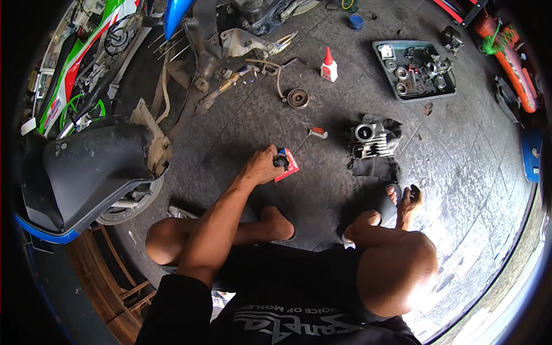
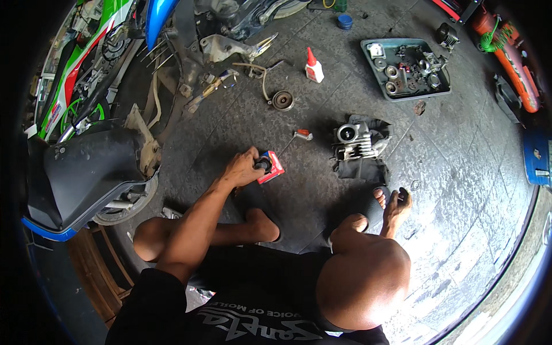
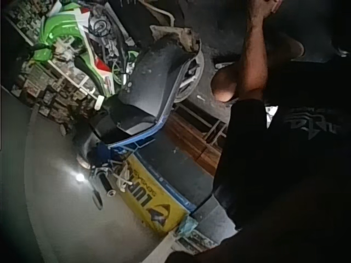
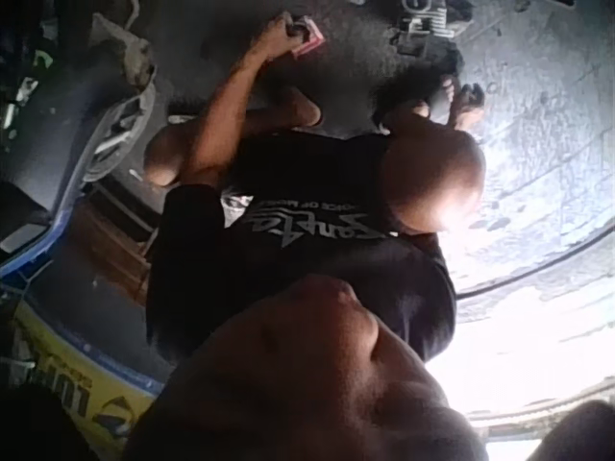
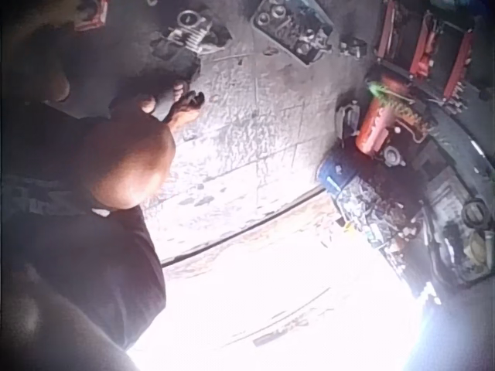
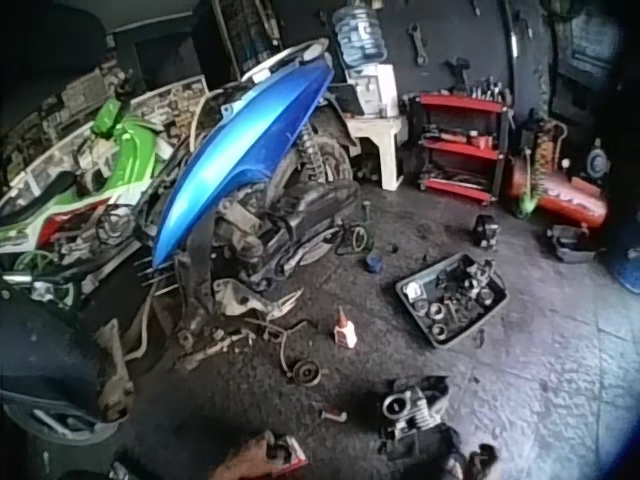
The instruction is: Cleaning and inspecting motorcycle engine components including the cylinder head and piston.
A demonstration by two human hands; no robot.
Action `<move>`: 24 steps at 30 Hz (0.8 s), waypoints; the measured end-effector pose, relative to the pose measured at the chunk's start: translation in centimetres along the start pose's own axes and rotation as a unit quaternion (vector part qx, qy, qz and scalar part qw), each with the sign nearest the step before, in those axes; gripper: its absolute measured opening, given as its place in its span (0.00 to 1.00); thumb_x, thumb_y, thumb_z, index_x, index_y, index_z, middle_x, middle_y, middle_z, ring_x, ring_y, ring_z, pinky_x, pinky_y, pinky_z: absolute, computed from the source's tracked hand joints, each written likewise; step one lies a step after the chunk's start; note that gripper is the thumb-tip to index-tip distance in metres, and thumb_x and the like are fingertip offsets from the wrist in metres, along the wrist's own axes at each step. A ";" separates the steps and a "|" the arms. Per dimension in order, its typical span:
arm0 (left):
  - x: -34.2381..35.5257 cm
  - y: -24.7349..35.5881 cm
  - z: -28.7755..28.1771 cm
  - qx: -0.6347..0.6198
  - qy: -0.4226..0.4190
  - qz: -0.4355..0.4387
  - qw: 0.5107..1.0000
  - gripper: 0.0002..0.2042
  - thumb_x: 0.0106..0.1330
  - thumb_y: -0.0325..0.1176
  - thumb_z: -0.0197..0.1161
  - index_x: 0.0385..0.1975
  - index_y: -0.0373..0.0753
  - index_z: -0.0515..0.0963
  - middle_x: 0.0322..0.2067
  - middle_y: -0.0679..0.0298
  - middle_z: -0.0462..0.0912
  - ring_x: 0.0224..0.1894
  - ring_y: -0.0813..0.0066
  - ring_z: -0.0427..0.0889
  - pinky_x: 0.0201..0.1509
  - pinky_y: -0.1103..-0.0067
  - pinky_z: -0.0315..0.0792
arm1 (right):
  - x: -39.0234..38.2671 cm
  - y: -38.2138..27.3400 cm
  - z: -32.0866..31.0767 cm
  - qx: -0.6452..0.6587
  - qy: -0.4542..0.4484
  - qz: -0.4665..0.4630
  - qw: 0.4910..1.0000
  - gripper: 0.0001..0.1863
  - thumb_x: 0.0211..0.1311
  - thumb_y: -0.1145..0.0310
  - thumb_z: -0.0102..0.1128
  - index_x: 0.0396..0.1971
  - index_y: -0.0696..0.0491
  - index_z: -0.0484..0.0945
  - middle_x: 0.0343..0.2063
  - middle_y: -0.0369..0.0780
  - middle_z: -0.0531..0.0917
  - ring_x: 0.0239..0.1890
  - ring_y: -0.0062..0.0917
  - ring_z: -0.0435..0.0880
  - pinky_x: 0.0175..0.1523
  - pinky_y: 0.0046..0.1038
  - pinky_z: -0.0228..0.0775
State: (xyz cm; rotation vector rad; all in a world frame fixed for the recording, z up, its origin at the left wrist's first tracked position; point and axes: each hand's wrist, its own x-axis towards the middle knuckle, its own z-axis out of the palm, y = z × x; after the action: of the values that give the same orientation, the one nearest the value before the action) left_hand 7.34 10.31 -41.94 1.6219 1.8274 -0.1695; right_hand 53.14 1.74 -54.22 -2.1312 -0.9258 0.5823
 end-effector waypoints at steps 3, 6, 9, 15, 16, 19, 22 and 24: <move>0.1 0.2 0.6 -0.070 0.158 0.051 0.984 0.20 0.56 0.44 0.65 0.41 0.34 0.75 0.36 0.46 0.83 0.42 0.48 0.83 0.47 0.64 0.76 | -0.4 1.1 -0.7 0.010 0.026 -0.010 1.000 0.14 0.61 0.69 0.61 0.43 0.60 0.80 0.35 0.48 0.84 0.34 0.31 0.83 0.39 0.32 0.75; 1.3 2.2 -0.1 -0.083 0.247 0.034 0.965 0.15 0.60 0.43 0.63 0.25 0.34 0.80 0.24 0.50 0.82 0.29 0.50 0.83 0.40 0.63 0.75 | -0.4 -0.1 -0.7 0.098 -0.004 0.047 0.994 0.13 0.61 0.66 0.63 0.36 0.62 0.82 0.26 0.44 0.84 0.25 0.26 0.81 0.34 0.29 0.74; 1.8 7.1 -0.3 -0.108 0.209 0.105 0.966 0.16 0.59 0.44 0.65 0.24 0.35 0.80 0.28 0.51 0.83 0.32 0.51 0.83 0.41 0.60 0.74 | 0.7 -3.1 -2.0 0.041 0.010 0.091 0.995 0.19 0.64 0.59 0.60 0.25 0.62 0.80 0.18 0.39 0.80 0.20 0.21 0.74 0.29 0.28 0.66; 4.6 19.1 3.0 -0.007 0.099 0.261 0.960 0.52 0.46 0.49 0.75 0.69 0.37 0.52 0.63 0.43 0.63 0.64 0.43 0.62 0.70 0.60 0.56 | 1.8 -4.8 -2.1 0.098 0.009 0.074 0.992 0.23 0.67 0.54 0.57 0.28 0.63 0.81 0.18 0.41 0.80 0.21 0.23 0.77 0.30 0.28 0.67; 5.7 19.5 3.5 0.013 0.100 0.273 0.957 0.54 0.45 0.50 0.75 0.70 0.36 0.50 0.63 0.42 0.62 0.64 0.43 0.62 0.70 0.60 0.54 | 1.4 -5.7 -1.7 0.110 0.001 0.077 0.991 0.22 0.67 0.55 0.57 0.27 0.63 0.80 0.18 0.41 0.80 0.21 0.24 0.77 0.31 0.28 0.67; 7.2 22.0 4.6 0.098 0.083 0.257 0.958 0.59 0.41 0.53 0.76 0.71 0.36 0.47 0.65 0.41 0.59 0.65 0.44 0.61 0.70 0.58 0.54 | 0.3 -5.7 -2.4 0.109 0.003 0.076 0.991 0.21 0.65 0.57 0.59 0.25 0.63 0.77 0.16 0.38 0.77 0.21 0.19 0.72 0.27 0.27 0.64; 7.4 23.2 5.3 0.145 0.072 0.217 0.963 0.60 0.39 0.53 0.77 0.72 0.42 0.46 0.65 0.43 0.60 0.64 0.42 0.62 0.68 0.51 0.55 | -1.2 -5.1 -3.0 0.107 -0.021 0.119 0.987 0.20 0.66 0.59 0.57 0.24 0.64 0.77 0.18 0.40 0.78 0.22 0.20 0.72 0.29 0.29 0.64; 7.8 24.3 6.3 0.148 0.051 0.200 0.967 0.60 0.40 0.53 0.77 0.72 0.43 0.46 0.64 0.44 0.61 0.64 0.41 0.62 0.67 0.49 0.54 | -1.8 -2.9 -3.0 0.123 0.004 0.130 0.984 0.19 0.66 0.61 0.58 0.24 0.64 0.76 0.17 0.38 0.77 0.21 0.18 0.71 0.27 0.27 0.63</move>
State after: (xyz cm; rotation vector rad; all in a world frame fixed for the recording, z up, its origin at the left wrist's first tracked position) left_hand 32.21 18.77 -43.02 2.2090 1.5597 -0.1869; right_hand 52.69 0.42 -49.90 -2.0383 -0.5418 0.7759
